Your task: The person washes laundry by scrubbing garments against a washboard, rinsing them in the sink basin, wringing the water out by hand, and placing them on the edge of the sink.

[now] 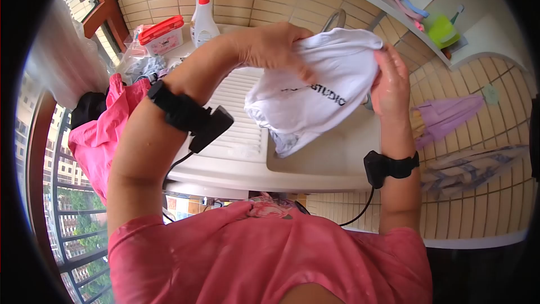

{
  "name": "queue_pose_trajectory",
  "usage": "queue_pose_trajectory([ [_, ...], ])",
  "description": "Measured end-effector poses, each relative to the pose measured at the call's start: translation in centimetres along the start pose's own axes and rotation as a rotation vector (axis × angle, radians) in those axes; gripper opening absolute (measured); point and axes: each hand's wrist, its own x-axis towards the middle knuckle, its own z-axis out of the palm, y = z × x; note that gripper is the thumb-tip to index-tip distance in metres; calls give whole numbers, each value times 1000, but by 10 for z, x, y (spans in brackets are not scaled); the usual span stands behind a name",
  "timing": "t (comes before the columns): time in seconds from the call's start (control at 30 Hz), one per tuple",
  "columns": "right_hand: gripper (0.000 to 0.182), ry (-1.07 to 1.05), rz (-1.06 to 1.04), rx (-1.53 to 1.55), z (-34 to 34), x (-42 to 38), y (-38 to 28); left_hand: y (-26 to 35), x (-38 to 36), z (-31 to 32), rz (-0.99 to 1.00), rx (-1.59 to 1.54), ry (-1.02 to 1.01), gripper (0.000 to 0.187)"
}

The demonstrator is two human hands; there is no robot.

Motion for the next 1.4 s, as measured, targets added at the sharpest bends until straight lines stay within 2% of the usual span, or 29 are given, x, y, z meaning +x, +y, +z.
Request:
queue_pose_trajectory([
  [0.03, 22, 24, -59, -28, 4, 1, -14, -8, -1, 1, 10, -8, -4, 55],
  [0.1, 20, 82, -60, -15, 13, 0, -33, -19, -2, 2, -108, 155, 89, 54],
  [0.23, 17, 63, -48, -101, -12, 3, -44, -32, -6, -2, -121, 65, 173, 45],
  [0.27, 16, 55, -45, -132, -22, 3, -45, -34, -4, -4, -151, -81, 114, 55],
  [0.3, 16, 55, -43, -143, -28, 2, -48, -33, -2, -3, -144, -89, 114, 55],
  [0.5, 13, 172, -63, -258, -50, -10, -62, -28, 14, 5, -77, -303, 162, 46],
  [0.6, 13, 221, -44, -308, -53, -19, -70, -32, 27, 4, -62, -561, 205, 37],
  [0.7, 16, 323, -51, -334, -49, -24, -71, -37, 39, 8, -56, -606, 203, 33],
  [0.9, 18, 257, -15, -281, -67, -21, -62, -33, 52, 22, -62, -678, 241, 30],
  [0.97, 18, 374, 4, -288, -53, -20, -62, -38, 56, 27, -63, -665, 261, 29],
  [1.1, 18, 337, -1, -260, -76, -10, -45, -39, 59, 29, -84, -661, 298, 29],
  [1.2, 19, 231, 4, -224, -100, 1, -36, -41, 63, 30, -90, -680, 327, 28],
  [1.23, 14, 229, 3, -254, -105, 5, -34, -42, 64, 30, -98, -682, 328, 28],
  [1.4, 16, 156, 30, -291, -104, 19, -31, -60, 74, 31, -155, -651, 389, 21],
])
